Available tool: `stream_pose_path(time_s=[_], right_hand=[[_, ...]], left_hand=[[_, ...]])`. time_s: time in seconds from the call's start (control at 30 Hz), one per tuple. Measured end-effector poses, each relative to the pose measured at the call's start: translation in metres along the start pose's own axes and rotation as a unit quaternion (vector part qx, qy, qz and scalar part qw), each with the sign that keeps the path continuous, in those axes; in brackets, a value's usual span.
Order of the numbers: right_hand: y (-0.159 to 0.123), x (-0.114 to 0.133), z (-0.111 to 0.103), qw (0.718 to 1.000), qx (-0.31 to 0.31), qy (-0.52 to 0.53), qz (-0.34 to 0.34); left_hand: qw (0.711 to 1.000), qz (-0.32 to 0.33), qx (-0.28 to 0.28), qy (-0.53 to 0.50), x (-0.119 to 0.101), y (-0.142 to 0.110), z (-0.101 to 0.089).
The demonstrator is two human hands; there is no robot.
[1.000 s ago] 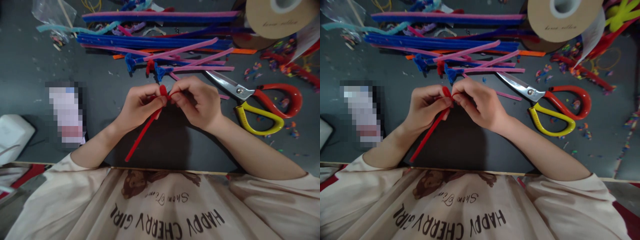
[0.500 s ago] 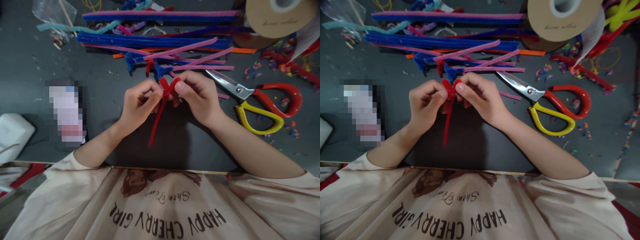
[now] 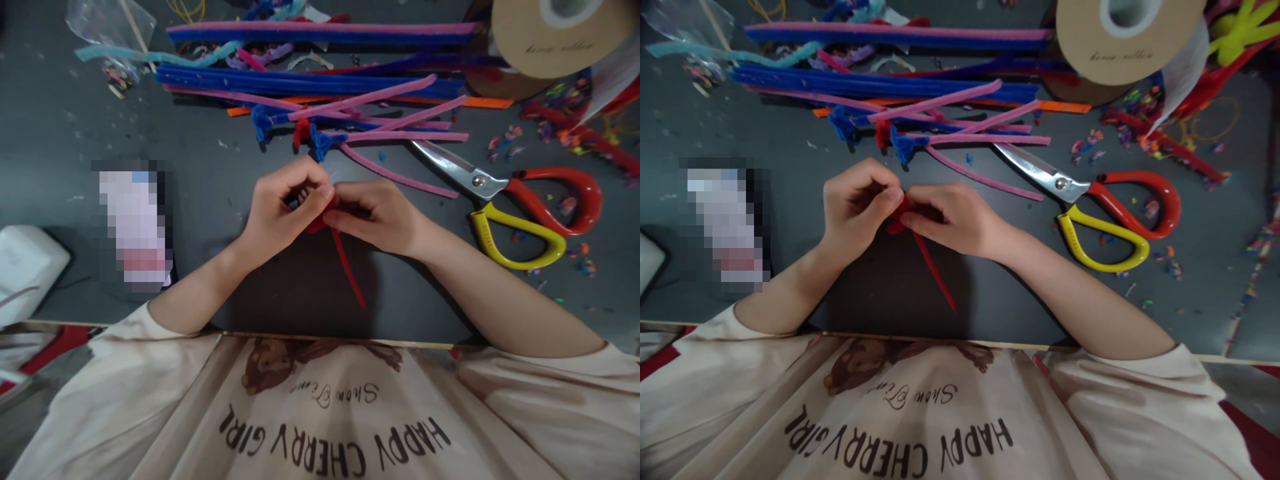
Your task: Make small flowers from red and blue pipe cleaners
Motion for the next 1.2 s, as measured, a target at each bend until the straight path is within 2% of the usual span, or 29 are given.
stream_pose_path(time_s=[0.13, 0.3, 0.57, 0.73, 0.93, 1.03, 1.2], right_hand=[[0.001, 0.000, -0.003, 0.999, -0.014, 0.028, 0.006], [0.001, 0.000, -0.005, 0.998, -0.019, 0.064, -0.003], [0.000, 0.001, -0.009, 0.997, -0.032, 0.065, -0.019], [0.000, -0.007, -0.016, 0.993, -0.062, 0.102, 0.012], [0.000, -0.013, -0.017, 0.990, -0.063, 0.121, 0.031], [-0.001, -0.015, -0.017, 0.990, -0.066, 0.116, 0.040], [-0.001, -0.011, -0.020, 0.992, -0.085, 0.091, 0.030]], left_hand=[[1.000, -0.010, -0.010, 0.008, 0.004, -0.001, -0.002], [0.999, 0.036, -0.038, 0.016, -0.003, 0.001, -0.007], [0.997, 0.006, -0.002, 0.071, 0.004, 0.000, -0.003], [0.998, -0.019, -0.014, 0.064, 0.005, -0.003, -0.006], [0.998, -0.051, -0.014, 0.018, 0.011, -0.004, -0.003], [0.998, -0.055, -0.024, 0.024, 0.011, -0.004, -0.006], [0.999, -0.043, -0.007, 0.025, 0.007, -0.004, -0.004]])
Point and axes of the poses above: each hand's wrist, its own y-axis towards the middle knuckle, its own z-axis out of the palm, x = y × z, the point moved 10 cm from there along y, towards the middle knuckle, and after that the axes turned 13 degrees about z, right-handed, at the moved point
